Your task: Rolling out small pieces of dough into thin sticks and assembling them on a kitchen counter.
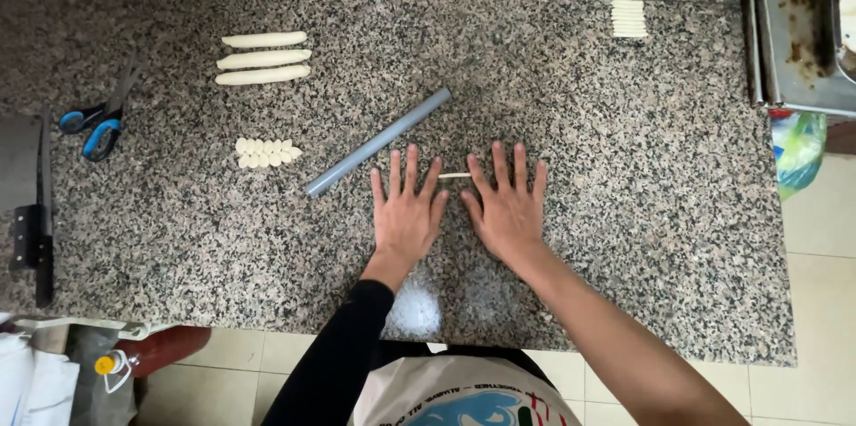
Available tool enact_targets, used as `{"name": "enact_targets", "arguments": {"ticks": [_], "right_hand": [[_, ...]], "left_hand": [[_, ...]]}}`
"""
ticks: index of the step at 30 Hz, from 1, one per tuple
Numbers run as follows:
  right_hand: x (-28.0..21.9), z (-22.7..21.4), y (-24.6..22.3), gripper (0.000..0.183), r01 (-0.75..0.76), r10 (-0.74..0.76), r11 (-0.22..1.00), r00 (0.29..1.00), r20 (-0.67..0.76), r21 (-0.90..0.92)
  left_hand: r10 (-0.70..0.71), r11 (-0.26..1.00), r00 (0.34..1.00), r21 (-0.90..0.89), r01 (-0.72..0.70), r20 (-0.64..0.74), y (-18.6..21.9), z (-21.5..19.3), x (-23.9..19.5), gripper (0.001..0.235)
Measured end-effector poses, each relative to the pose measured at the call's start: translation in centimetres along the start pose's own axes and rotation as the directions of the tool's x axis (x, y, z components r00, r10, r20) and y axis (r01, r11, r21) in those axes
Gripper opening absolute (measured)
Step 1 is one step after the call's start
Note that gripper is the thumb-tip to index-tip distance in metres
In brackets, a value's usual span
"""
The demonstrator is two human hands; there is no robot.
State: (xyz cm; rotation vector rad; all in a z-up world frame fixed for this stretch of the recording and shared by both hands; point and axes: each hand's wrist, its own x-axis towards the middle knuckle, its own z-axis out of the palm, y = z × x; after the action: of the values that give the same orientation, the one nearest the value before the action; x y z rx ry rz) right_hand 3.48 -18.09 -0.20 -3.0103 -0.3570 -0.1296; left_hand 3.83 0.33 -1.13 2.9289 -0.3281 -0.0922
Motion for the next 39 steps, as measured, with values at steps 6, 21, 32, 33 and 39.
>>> {"name": "enact_targets", "arguments": {"ticks": [6, 21, 32, 33, 39], "right_hand": [[-4.1, -0.6, 0.1, 0.059, 0.044, -0.048, 0.993, 0.998, 0.036, 0.114], [-2.4, 1.0, 0.2, 0.058, 0.077, -0.076, 0.996, 0.997, -0.007, 0.039], [-0.8, 0.5, 0.2, 0.058, -0.01, 0.01, 1.0, 0.999, 0.042, 0.01], [-0.7, 0.5, 0.5, 0.06, 0.009, -0.009, 1.0, 1.0, 0.014, 0.018], [-4.4, 0.4, 0.3, 0.058, 0.065, -0.068, 0.991, 0.998, 0.018, 0.119]], "left_hand": [[0.105, 0.994, 0.994, -0.038, -0.106, -0.029, 0.3, 0.7, -4.2, 0.061], [0.121, 0.993, 0.992, 0.01, -0.121, -0.028, 1.1, -0.8, -2.1, 0.058], [0.008, 1.0, 1.0, 0.014, -0.008, 0.008, 0.1, -0.1, -0.3, 0.057], [0.013, 1.0, 1.0, -0.01, -0.013, -0.001, -0.2, -0.1, -0.1, 0.057], [0.099, 0.995, 0.994, -0.015, -0.1, -0.04, 0.1, 0.9, -4.8, 0.058]]}}
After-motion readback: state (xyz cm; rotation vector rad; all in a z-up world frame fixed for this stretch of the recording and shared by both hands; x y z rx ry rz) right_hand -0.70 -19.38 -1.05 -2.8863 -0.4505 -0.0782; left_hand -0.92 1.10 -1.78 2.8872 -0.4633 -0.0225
